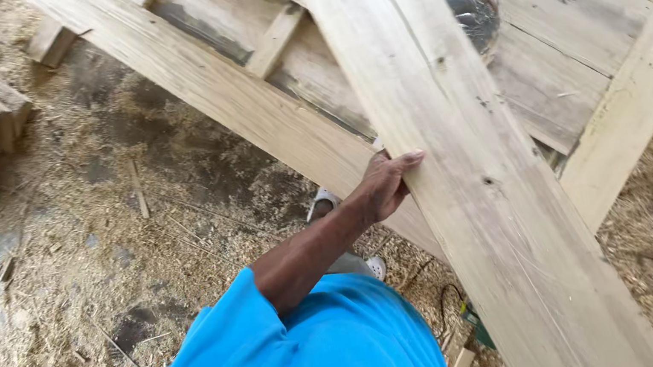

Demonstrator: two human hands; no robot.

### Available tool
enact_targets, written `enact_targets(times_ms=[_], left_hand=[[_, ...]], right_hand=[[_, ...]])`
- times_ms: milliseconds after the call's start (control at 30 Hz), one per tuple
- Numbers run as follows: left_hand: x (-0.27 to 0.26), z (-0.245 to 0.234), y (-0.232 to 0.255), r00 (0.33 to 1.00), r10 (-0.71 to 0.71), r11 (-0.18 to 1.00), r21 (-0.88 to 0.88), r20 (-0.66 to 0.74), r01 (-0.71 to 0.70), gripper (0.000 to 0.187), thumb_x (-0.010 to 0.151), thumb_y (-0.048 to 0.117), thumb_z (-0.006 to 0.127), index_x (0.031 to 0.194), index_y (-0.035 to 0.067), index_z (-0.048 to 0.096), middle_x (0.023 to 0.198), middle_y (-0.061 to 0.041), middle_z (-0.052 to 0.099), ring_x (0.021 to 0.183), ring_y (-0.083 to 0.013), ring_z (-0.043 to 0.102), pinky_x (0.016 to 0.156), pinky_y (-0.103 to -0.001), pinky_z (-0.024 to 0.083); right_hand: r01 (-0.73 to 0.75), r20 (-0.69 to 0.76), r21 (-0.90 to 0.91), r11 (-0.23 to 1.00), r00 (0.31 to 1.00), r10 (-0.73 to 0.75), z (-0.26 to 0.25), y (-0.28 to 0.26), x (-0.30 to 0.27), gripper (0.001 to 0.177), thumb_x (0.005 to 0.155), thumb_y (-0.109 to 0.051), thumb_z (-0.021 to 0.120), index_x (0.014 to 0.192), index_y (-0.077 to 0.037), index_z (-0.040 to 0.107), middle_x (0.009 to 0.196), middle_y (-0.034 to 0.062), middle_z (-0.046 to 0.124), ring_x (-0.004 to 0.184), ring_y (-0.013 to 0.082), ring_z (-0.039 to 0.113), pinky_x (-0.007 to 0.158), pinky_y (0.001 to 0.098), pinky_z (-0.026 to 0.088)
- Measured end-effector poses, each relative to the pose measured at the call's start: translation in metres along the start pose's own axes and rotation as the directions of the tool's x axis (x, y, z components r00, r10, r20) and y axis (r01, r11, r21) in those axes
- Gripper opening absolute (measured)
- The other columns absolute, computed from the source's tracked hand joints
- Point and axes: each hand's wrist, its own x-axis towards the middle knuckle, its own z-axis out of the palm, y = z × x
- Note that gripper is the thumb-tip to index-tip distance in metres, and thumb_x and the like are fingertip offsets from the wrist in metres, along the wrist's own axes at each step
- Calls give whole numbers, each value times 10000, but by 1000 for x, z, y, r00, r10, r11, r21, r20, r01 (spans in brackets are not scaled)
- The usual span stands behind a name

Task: The person applies a gray filler to the joints and gaps of a wooden frame using a putty knife. They hold a small container of filler in one hand and spread the material into the seams with the other, then set the container aside.

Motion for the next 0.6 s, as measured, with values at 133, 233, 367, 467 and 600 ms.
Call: enact_targets(times_ms=[133,233,367,467,600], left_hand=[[1,-37,36,982,65,997,-26,-175,-71,504,910,138,717,1318,-38,478,1223,-172,622,1119,-287,655,969,-427,624],[18,-64,73,963,131,984,-85,-235,-154,442,919,166,710,1272,-41,543,1217,-168,651,1142,-291,654,983,-405,612],[69,-108,127,939,154,960,-179,-308,-216,410,941,185,701,1227,-86,591,1225,-212,654,1150,-322,646,975,-410,608],[122,-147,165,959,204,954,-178,-199,-240,427,1037,237,667,1281,-107,597,1207,-202,635,1144,-308,603,1000,-418,556],[198,-185,205,946,256,934,-201,-200,-295,498,1022,217,624,1373,-124,536,1350,-210,649,1252,-275,629,1142,-429,489]], right_hand=[[8,35,-46,999,999,-7,30,0,30,455,991,-295,709,1277,43,602,1149,113,684,943,157,717,727,293,622],[11,30,-66,998,1000,-9,81,-2,49,425,998,-282,707,1260,40,614,1129,106,693,919,144,724,703,279,623],[13,5,-150,989,1000,-13,146,-11,73,385,1008,-265,703,1237,36,631,1103,96,705,887,127,733,672,260,625],[12,-66,-223,975,997,-28,165,-22,101,356,1015,-253,701,1220,32,643,1083,89,714,863,114,740,649,246,626],[45,-63,-322,946,996,-69,132,-25,156,318,1025,-236,698,1197,28,660,1057,79,726,830,97,749,618,227,628]])
